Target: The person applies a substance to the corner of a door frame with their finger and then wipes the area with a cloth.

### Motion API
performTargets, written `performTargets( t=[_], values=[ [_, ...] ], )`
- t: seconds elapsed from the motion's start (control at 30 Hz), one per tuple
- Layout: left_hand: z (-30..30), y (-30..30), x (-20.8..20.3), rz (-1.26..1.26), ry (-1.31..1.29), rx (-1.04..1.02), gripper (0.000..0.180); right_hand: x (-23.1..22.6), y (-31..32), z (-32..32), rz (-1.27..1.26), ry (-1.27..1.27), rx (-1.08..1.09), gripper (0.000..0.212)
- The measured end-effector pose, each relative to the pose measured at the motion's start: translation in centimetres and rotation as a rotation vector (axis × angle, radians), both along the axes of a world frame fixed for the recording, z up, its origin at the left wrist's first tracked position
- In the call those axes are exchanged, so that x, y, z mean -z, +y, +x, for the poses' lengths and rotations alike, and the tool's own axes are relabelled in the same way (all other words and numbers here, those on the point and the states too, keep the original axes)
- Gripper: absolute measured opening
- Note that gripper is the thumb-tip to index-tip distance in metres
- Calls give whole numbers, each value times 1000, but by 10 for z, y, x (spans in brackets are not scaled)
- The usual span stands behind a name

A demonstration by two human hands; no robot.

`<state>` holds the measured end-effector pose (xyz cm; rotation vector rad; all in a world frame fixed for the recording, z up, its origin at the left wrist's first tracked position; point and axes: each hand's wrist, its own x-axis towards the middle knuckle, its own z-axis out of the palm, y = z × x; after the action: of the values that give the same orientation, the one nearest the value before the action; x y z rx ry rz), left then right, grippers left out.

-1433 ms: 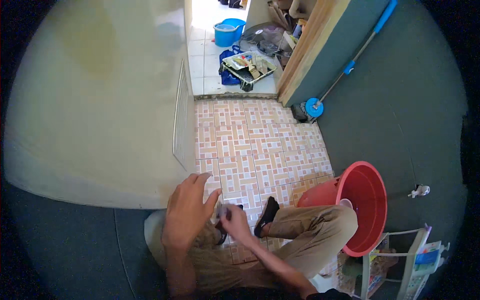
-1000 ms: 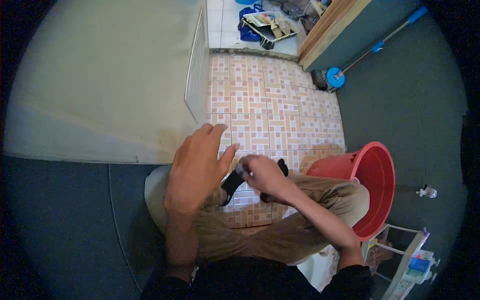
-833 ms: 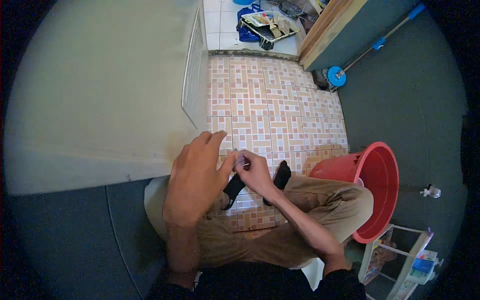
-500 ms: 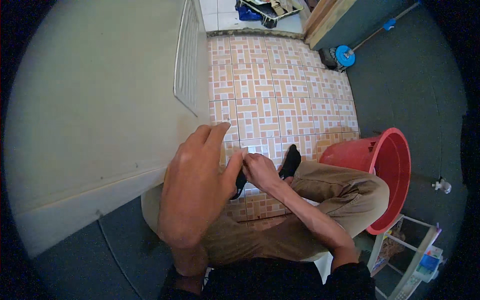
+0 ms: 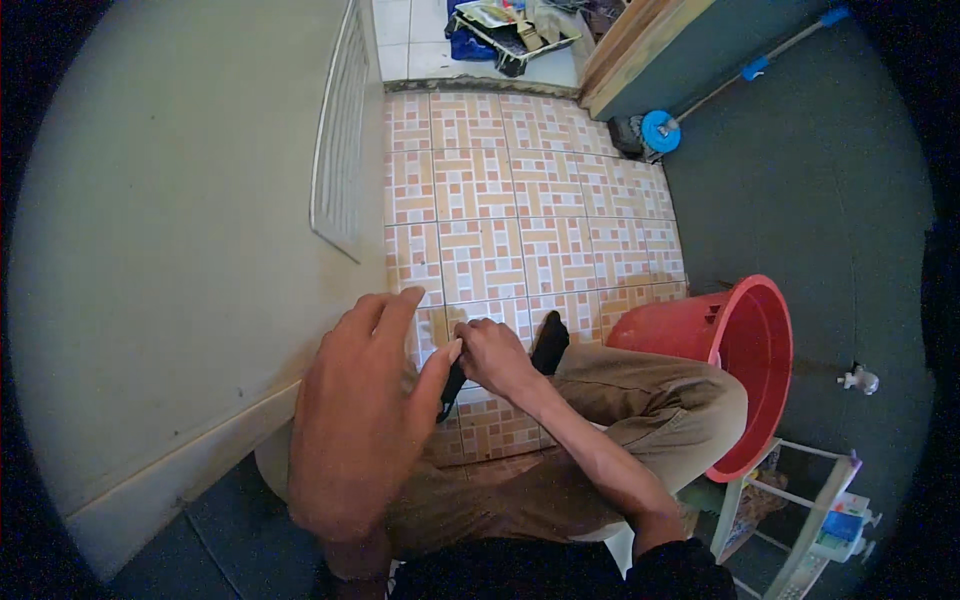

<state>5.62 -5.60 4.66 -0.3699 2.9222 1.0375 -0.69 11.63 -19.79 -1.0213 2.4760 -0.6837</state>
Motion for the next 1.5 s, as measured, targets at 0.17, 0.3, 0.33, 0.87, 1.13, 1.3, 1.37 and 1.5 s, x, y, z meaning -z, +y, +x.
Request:
performTargets(
  t=[0.17, 0.3, 0.33, 0.87, 1.13, 1.3, 1.37, 1.5],
  values=[
    [-1, 2, 0, -24, 26, 44, 42, 39, 24, 3, 137, -100, -83, 23],
    [-4, 4, -3, 34, 9, 35, 42, 69, 45, 5, 233, -77, -72, 8],
    [-5, 4, -4, 14, -11, 32, 43, 73, 51, 3, 277, -72, -74, 7],
    [-13, 7, 11, -12, 19, 72, 43, 86, 62, 12, 370, -119, -84, 14],
    [-22, -8, 44, -66, 123, 10, 42, 91, 64, 9, 430, -122, -34, 16],
    [-26, -22, 37, -132, 75, 13, 42, 87, 48, 8, 309, -100, -25, 19],
    [-26, -30, 33, -160, 56, 7, 42, 83, 35, 9, 308, -62, -21, 21],
    [-26, -38, 42, -145, 30, 14, 42, 74, 36, 7, 335, -105, -54, 21]
  ],
)
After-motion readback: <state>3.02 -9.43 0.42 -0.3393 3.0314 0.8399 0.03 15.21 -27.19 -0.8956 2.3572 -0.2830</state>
